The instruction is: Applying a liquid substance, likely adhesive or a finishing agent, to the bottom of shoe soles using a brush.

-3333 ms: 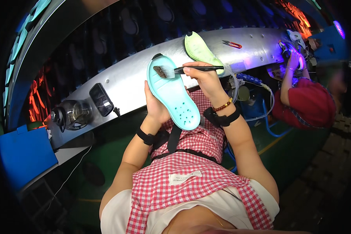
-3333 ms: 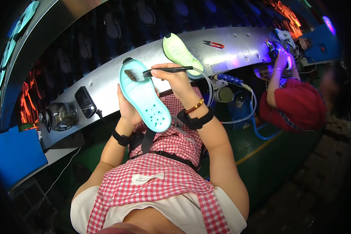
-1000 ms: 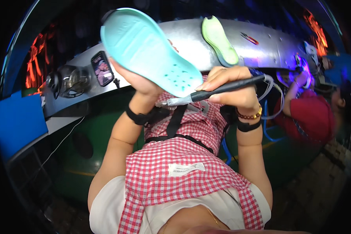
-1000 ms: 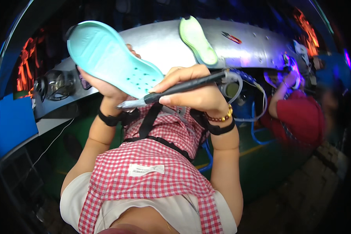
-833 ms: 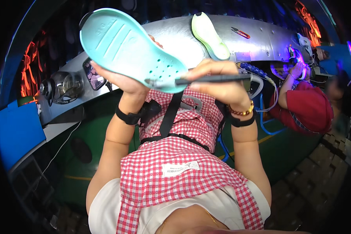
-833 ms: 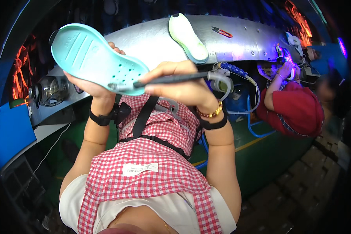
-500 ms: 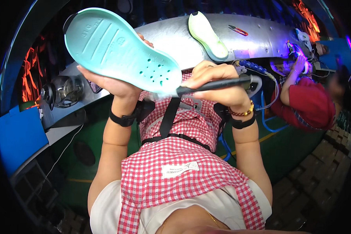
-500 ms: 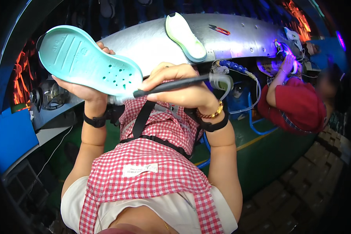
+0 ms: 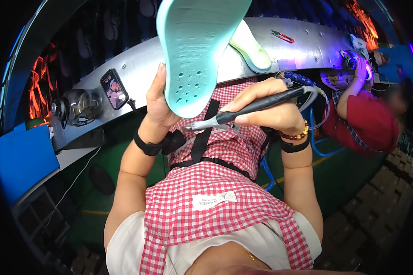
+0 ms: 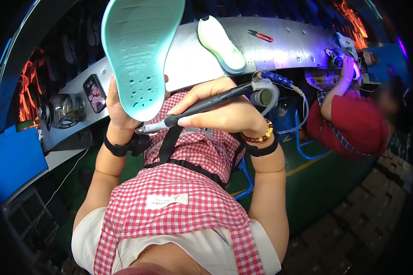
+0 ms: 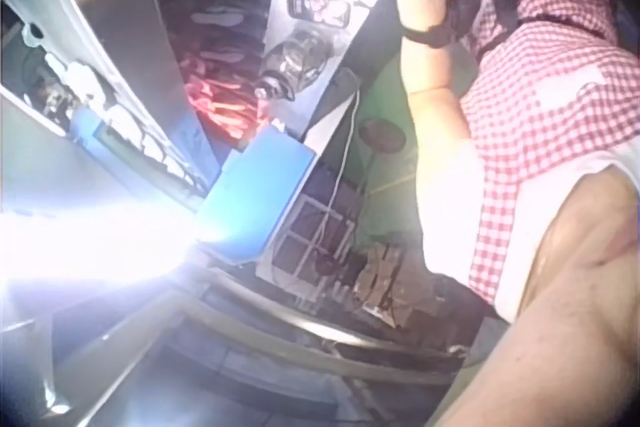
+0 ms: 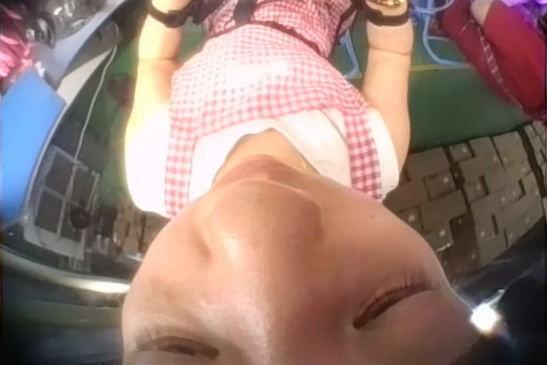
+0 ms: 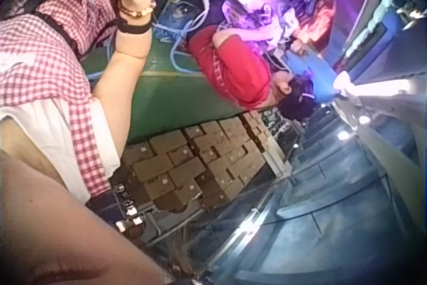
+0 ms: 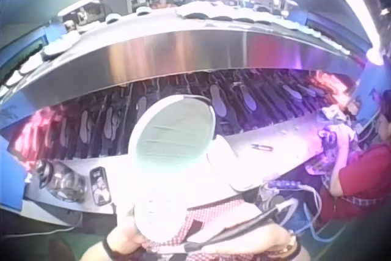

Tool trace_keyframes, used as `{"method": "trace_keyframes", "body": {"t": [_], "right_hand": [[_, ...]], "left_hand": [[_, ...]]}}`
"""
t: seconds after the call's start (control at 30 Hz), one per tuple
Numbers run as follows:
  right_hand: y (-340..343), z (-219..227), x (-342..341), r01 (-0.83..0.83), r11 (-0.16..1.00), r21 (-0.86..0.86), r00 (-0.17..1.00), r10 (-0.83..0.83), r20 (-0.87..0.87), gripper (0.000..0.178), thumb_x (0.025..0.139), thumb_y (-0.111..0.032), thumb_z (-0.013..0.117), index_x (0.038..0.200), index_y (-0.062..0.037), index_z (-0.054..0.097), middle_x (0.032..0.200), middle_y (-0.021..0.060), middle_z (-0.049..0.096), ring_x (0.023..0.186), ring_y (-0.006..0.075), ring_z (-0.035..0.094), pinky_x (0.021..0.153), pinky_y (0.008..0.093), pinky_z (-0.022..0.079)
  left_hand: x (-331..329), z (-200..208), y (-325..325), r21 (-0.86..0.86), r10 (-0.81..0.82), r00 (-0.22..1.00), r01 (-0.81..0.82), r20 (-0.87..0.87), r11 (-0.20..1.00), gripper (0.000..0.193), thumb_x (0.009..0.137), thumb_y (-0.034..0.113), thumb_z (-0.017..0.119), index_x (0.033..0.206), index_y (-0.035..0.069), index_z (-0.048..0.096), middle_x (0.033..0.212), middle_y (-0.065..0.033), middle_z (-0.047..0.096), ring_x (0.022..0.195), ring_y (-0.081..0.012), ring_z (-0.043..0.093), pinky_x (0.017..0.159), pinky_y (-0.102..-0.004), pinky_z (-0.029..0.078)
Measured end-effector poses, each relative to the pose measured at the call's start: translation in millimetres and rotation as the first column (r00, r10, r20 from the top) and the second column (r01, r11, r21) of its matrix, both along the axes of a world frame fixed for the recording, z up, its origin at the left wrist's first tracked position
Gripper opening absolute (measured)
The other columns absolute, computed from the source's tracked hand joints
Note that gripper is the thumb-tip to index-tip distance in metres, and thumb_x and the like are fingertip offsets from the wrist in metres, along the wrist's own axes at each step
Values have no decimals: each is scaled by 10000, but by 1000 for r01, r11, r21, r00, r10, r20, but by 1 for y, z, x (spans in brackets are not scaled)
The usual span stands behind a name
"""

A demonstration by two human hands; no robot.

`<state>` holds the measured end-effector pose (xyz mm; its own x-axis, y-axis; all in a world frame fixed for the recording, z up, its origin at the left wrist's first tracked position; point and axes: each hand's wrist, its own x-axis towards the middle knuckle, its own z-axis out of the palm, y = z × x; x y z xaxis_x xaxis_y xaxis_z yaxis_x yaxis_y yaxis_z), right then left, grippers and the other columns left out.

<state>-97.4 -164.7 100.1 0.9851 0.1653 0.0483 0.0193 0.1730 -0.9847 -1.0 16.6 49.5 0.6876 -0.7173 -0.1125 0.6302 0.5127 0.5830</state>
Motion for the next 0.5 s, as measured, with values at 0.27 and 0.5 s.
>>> {"method": "trace_keyframes", "body": {"t": [0.27, 0.5], "right_hand": [[-10, 16, 7, -253, 933, -257, 922, 313, 228, 198, 641, 12, 681, 830, 29, 624, 841, 153, 632, 819, 230, 619, 737, 308, 495], [-19, 22, 6, -217, 892, -397, 883, 353, 310, 183, 672, -2, 662, 850, 21, 626, 879, 160, 625, 835, 243, 618, 742, 296, 492]], "left_hand": [[16, 24, 4, -12, -298, 947, 299, -125, 954, 421, 872, 294, 397, 1170, -3, 397, 1022, -165, 552, 841, -214, 600, 687, -319, 524], [25, 38, 15, 260, -476, 865, 502, -158, 825, 384, 810, 232, 481, 1067, -54, 491, 933, -154, 583, 791, -187, 600, 664, -277, 503]]}}
